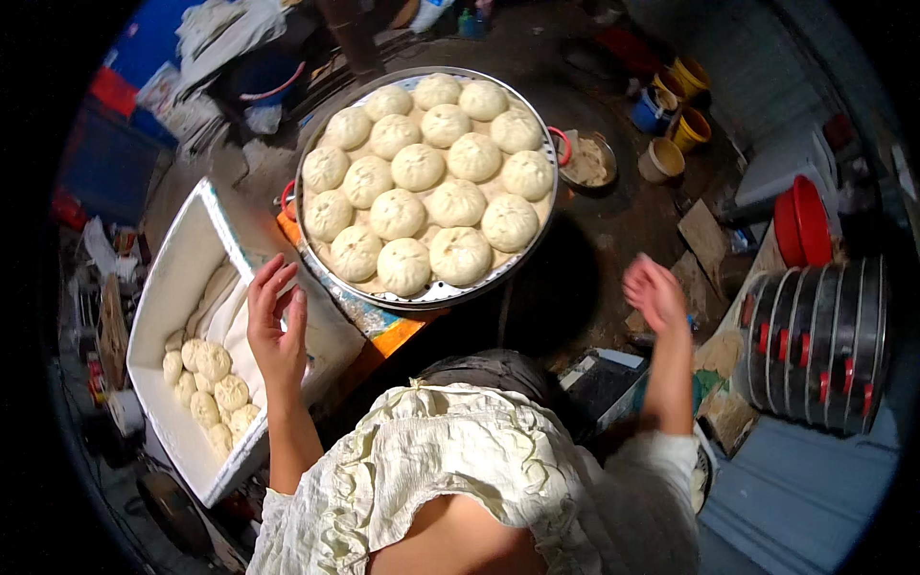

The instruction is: The person prepares a steamer tray by lining it with a cloth, then transfers numerous dough buns from a container to the tray. They use a ladle to sprinkle water over the buns and arrange them for steaming.

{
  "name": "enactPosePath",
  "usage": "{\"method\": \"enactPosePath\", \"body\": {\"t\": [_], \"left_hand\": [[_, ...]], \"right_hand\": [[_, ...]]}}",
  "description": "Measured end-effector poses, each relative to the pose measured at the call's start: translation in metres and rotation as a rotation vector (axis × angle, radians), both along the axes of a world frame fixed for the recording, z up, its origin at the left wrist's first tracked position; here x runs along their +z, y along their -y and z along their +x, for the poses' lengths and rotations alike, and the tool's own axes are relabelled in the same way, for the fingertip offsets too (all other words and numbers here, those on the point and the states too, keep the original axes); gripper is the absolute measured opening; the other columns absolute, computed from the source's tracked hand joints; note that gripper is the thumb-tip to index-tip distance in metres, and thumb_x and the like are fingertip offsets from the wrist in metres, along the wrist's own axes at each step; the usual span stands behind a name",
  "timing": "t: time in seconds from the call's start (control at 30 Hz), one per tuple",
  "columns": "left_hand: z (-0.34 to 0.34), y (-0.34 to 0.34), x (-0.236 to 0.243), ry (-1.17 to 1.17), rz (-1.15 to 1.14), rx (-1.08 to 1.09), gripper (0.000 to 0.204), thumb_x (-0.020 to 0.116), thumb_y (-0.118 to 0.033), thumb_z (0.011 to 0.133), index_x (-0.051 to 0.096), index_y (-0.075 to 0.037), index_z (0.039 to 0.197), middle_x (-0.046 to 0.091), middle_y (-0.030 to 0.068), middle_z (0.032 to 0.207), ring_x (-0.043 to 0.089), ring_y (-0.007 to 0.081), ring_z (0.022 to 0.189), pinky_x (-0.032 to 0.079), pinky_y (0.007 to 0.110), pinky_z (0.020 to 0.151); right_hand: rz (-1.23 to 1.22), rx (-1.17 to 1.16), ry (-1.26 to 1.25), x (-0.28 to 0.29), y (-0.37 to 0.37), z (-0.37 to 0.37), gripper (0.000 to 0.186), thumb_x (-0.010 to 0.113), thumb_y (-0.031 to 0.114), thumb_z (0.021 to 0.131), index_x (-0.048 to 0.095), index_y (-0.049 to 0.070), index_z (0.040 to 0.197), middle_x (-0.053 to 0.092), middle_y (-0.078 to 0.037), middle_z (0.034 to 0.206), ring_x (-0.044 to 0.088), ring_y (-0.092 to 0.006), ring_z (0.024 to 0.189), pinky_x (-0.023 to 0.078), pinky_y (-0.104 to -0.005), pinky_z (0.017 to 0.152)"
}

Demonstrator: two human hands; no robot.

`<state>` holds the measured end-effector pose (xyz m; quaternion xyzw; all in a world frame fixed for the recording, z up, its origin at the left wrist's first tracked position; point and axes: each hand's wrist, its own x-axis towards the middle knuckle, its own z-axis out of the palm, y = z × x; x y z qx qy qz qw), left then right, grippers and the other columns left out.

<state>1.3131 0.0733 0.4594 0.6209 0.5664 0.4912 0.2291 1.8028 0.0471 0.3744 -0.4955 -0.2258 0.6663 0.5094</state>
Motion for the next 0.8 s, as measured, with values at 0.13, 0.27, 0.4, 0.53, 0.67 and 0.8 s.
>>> {"method": "enactPosePath", "body": {"t": [0.13,0.27,0.4,0.53,0.67,0.8], "left_hand": [[-0.012,0.020,0.003,-0.023,-0.032,0.086,0.028,0.058,-0.001,0.082,0.061,-0.001,0.110,0.049,0.0126,0.125,0.051,0.0232,0.113,0.045,0.030,0.089],[-0.029,0.042,0.006,-0.031,-0.062,0.182,0.029,0.056,0.000,0.083,0.059,0.000,0.112,0.048,0.0125,0.127,0.052,0.0220,0.113,0.045,0.030,0.089],[-0.045,0.061,0.004,-0.058,-0.055,0.244,0.030,0.053,0.001,0.086,0.057,0.000,0.116,0.046,0.0122,0.131,0.052,0.0207,0.116,0.044,0.029,0.091],[-0.042,0.054,0.007,-0.068,-0.054,0.251,0.030,0.055,0.000,0.086,0.057,0.000,0.115,0.047,0.0124,0.130,0.051,0.0206,0.115,0.044,0.030,0.091],[-0.024,0.022,0.016,-0.199,-0.040,0.146,0.033,0.059,-0.003,0.082,0.059,-0.002,0.115,0.048,0.0128,0.127,0.050,0.0222,0.114,0.043,0.032,0.091],[-0.002,-0.041,0.012,-0.408,-0.034,-0.028,0.040,0.064,-0.005,0.077,0.056,-0.005,0.117,0.049,0.0142,0.125,0.050,0.0289,0.114,0.044,0.035,0.091]], "right_hand": [[0.073,0.322,0.186,-0.008,-0.122,-0.139,0.030,0.052,0.026,0.093,0.057,0.003,0.075,0.053,-0.004,0.063,0.051,-0.0130,0.053,0.040,-0.0245,0.046],[0.177,0.547,0.498,-0.036,-0.181,-0.230,0.030,0.049,0.024,0.091,0.062,-0.001,0.084,0.062,-0.010,0.074,0.059,-0.0167,0.062,0.047,-0.0282,0.058],[0.447,0.412,0.882,-0.035,-0.204,-0.223,0.031,0.051,0.023,0.089,0.062,0.001,0.108,0.065,-0.018,0.101,0.063,-0.0263,0.094,0.047,-0.0341,0.083],[0.421,0.373,0.990,-0.058,-0.217,-0.162,0.029,0.055,0.019,0.086,0.062,0.002,0.108,0.065,-0.018,0.101,0.063,-0.0280,0.095,0.048,-0.0340,0.083],[0.443,0.303,1.171,-0.047,-0.220,-0.140,0.030,0.058,0.017,0.083,0.061,0.002,0.109,0.065,-0.019,0.101,0.063,-0.0285,0.095,0.049,-0.0346,0.083],[0.508,0.246,1.240,-0.045,-0.238,-0.128,0.031,0.061,0.014,0.079,0.060,0.002,0.108,0.062,-0.020,0.102,0.061,-0.0326,0.094,0.048,-0.0365,0.083]]}}
